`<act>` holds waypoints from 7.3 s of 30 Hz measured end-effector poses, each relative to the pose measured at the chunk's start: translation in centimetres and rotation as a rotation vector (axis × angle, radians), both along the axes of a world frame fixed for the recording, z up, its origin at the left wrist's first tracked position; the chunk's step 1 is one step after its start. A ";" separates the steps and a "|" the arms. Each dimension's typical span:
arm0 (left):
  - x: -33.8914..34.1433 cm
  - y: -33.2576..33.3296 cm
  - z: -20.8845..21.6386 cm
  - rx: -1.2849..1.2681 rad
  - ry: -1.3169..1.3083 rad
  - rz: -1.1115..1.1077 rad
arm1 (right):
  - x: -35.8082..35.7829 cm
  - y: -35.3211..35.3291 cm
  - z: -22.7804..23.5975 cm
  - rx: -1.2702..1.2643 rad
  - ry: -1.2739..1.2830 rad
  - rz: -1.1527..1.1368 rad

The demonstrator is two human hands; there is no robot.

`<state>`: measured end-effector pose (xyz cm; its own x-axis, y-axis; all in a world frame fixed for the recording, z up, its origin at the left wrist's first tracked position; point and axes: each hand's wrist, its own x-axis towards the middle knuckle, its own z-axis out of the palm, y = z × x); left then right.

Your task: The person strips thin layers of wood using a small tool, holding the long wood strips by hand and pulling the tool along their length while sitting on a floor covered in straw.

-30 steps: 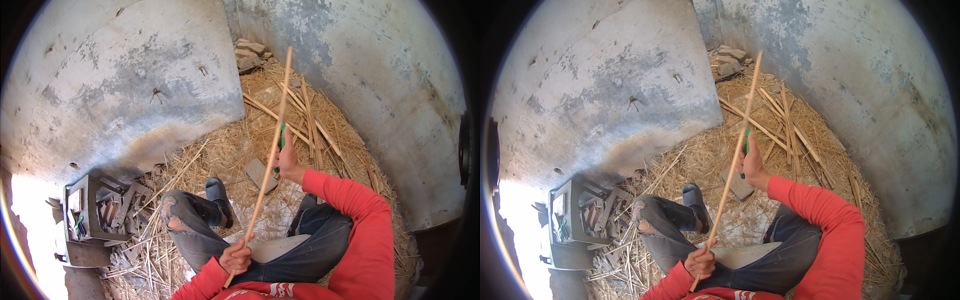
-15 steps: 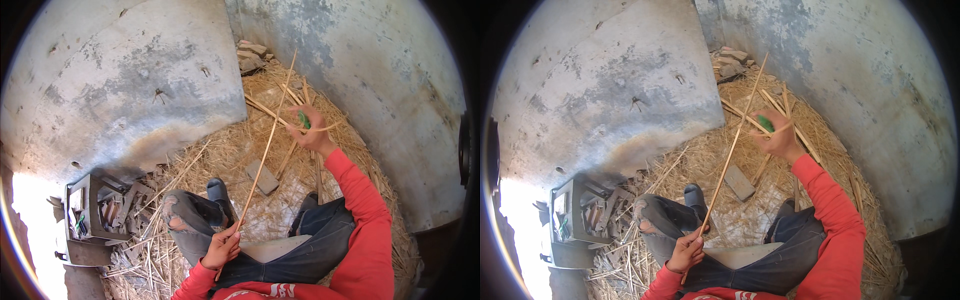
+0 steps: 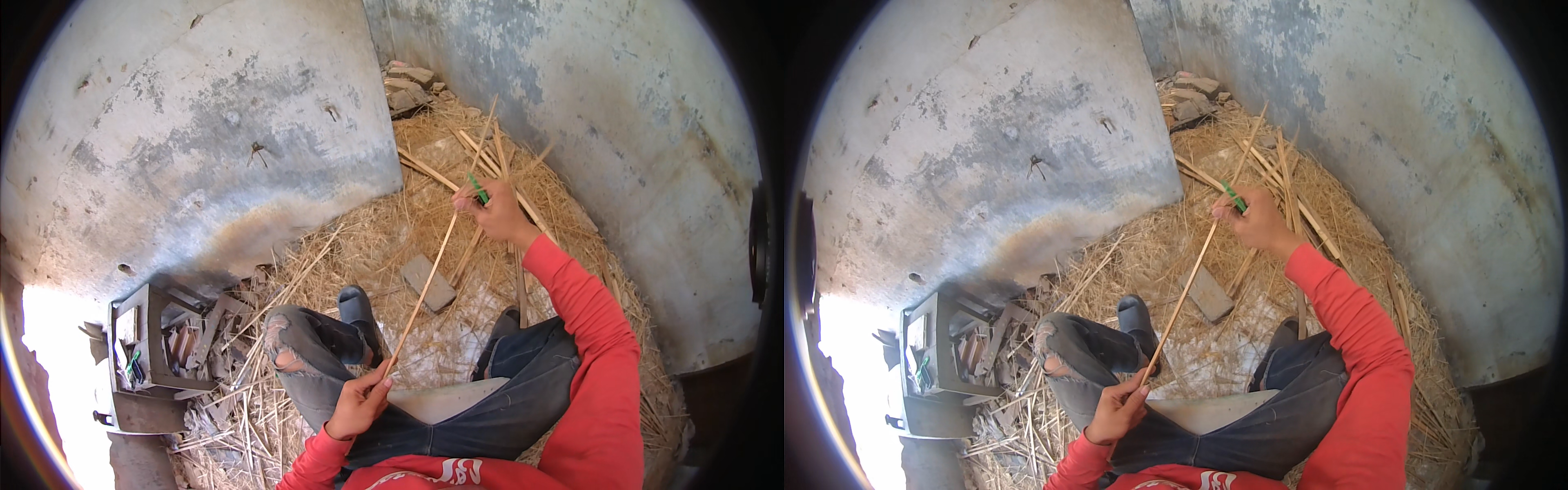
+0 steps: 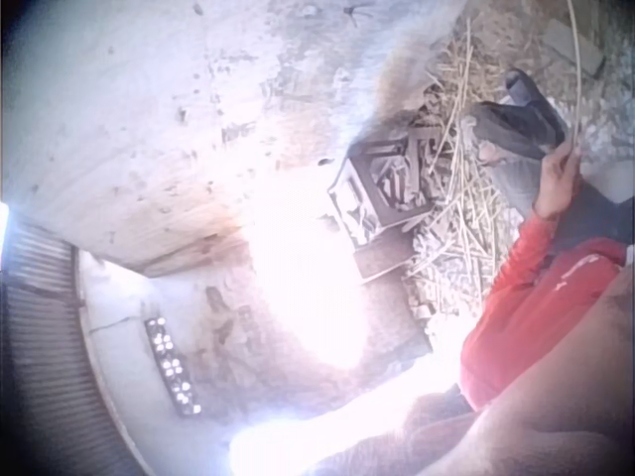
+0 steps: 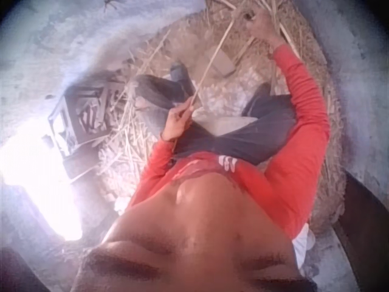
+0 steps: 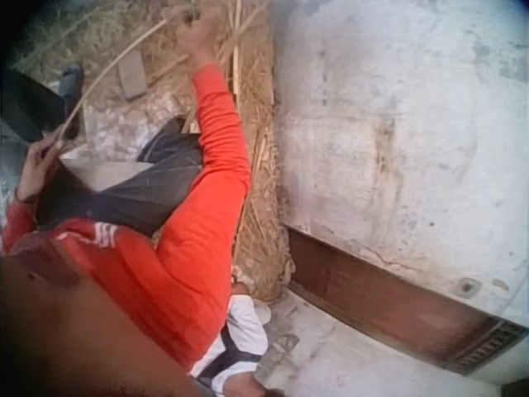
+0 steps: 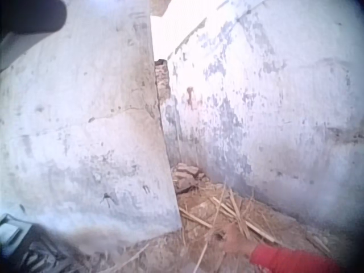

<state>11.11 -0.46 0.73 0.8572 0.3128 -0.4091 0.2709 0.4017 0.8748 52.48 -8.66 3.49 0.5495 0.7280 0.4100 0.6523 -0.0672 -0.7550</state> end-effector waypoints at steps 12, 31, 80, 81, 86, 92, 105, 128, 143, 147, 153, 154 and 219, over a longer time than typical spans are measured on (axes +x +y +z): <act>-1.4 0.0 -1.5 0.505 0.057 -0.045 | 2.8 -0.3 -0.6 0.365 0.855 -0.035; -1.9 -0.8 -2.5 0.099 0.059 0.033 | -0.2 -1.9 -0.6 -0.145 0.345 -0.061; 16.1 10.1 8.1 0.951 -0.611 0.350 | -30.4 -39.1 -47.1 -0.603 0.904 -0.767; 16.5 10.1 8.1 0.958 -0.613 0.361 | -30.5 -38.9 -47.7 -0.667 0.952 -0.760; 17.4 10.6 8.1 0.981 -0.565 0.418 | -27.9 -36.9 -46.1 -0.666 0.938 -0.767; 17.3 10.9 8.1 1.004 -0.556 0.401 | -27.1 -36.4 -43.1 -0.617 1.046 -0.780; 19.0 9.1 8.2 1.073 -0.570 0.381 | -35.3 -38.0 -42.2 -0.900 0.977 -0.852; 21.2 10.1 5.5 0.914 -0.815 0.720 | 4.6 -31.5 -23.4 -0.298 -0.036 -0.807; 29.1 4.1 6.8 1.005 -0.730 0.903 | 0.8 1.7 0.8 -0.052 -0.081 -0.098; 29.7 5.9 6.7 0.913 -0.696 0.871 | -1.4 3.1 -7.7 -0.066 -0.419 0.080; 29.4 11.6 6.0 1.000 -0.717 0.951 | -4.3 3.5 -9.5 -0.637 0.587 -0.063; 29.3 13.2 5.8 1.037 -0.754 0.974 | -4.7 3.8 -9.3 -0.625 0.536 -0.038; 8.9 11.7 4.6 -0.011 -1.164 0.399 | -9.1 9.9 -8.5 0.681 1.429 -0.077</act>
<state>20.02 11.25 5.36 0.5582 0.6377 0.5308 -0.8117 0.2869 0.5088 43.42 1.28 -5.05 0.7777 0.5846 -0.2313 -0.5811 0.5281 -0.6192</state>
